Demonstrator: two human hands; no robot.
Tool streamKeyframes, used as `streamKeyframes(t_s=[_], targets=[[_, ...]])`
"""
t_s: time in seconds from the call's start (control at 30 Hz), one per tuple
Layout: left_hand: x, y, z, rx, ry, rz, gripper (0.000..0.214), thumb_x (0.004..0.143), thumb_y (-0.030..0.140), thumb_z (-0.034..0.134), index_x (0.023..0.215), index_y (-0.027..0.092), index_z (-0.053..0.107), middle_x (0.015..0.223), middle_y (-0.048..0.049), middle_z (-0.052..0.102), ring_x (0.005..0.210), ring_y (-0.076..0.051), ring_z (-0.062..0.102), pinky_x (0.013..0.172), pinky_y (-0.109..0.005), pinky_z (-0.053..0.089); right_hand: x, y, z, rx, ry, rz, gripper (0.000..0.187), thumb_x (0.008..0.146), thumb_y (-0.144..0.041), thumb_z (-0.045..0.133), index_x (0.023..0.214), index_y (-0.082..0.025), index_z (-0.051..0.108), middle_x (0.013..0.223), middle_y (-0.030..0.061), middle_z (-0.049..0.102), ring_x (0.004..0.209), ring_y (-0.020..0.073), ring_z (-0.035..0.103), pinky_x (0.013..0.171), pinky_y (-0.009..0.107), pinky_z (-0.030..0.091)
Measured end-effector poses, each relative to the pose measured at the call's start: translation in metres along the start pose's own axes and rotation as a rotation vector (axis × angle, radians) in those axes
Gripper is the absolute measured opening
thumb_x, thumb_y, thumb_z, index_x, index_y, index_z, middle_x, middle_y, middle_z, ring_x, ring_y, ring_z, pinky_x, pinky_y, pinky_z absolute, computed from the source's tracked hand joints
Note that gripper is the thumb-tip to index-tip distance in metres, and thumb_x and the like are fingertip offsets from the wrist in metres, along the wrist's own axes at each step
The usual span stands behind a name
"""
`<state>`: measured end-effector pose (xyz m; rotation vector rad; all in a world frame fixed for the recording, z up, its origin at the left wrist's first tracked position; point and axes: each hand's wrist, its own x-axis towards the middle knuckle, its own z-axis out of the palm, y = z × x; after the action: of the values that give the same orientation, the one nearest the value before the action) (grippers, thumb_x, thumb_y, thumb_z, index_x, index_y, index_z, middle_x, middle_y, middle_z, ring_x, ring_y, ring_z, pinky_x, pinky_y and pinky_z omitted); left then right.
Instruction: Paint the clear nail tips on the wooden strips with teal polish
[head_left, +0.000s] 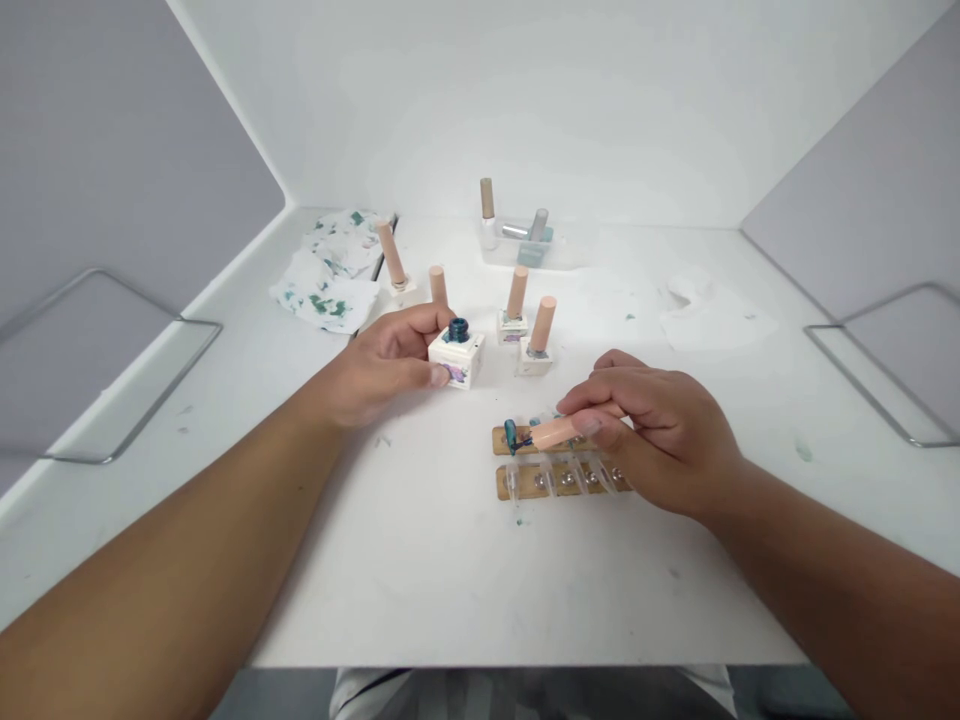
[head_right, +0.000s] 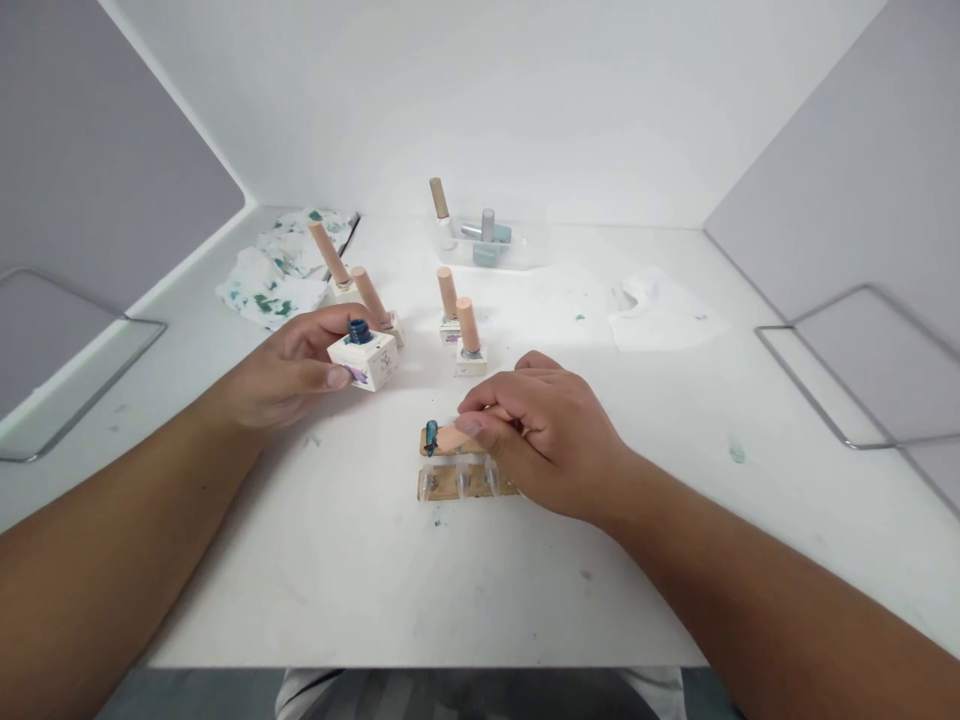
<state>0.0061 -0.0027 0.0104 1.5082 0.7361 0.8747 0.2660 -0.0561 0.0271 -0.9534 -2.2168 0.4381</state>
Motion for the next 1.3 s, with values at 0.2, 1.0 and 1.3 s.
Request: streamKeyframes(t_s=[0.2, 1.0, 1.3], targets=[[-0.001, -0.001, 0.0, -0.017, 0.009, 0.002, 0.025, 0.068, 0.021, 0.07, 0.093, 0.019, 0.064, 0.091, -0.003, 0.058, 0.076, -0.013, 0.054, 0.065, -0.021, 0.048, -0.001, -0.002, -0.001, -0.003, 0.068, 0.129, 0.018, 0.084, -0.026, 0.051, 0.073, -0.02, 0.064, 0.053, -0.0027, 0.058, 0.051, 0.0088, 0.049, 0.046, 0.021, 0.037], [0.001, -0.005, -0.01, 0.059, -0.042, -0.063, 0.033, 0.074, 0.028, 0.066, 0.106, 0.023, 0.062, 0.095, -0.0042, 0.061, 0.081, -0.017, 0.054, 0.068, -0.025, 0.046, -0.04, 0.024, -0.038, 0.072, 0.192, 0.511, 0.027, 0.084, -0.041, 0.052, 0.077, -0.02, 0.066, 0.044, -0.0048, 0.044, 0.043, 0.0089, 0.042, 0.043, 0.023, 0.036], [0.002, 0.0, -0.005, 0.058, -0.025, -0.08, 0.028, 0.074, 0.029, 0.066, 0.102, 0.027, 0.066, 0.094, -0.0041, 0.063, 0.082, -0.018, 0.056, 0.071, -0.027, 0.047, -0.035, 0.03, -0.03, 0.047, 0.186, 0.183, 0.011, 0.085, -0.024, 0.052, 0.084, -0.021, 0.062, 0.047, -0.0049, 0.048, 0.051, 0.0104, 0.046, 0.049, 0.024, 0.04]])
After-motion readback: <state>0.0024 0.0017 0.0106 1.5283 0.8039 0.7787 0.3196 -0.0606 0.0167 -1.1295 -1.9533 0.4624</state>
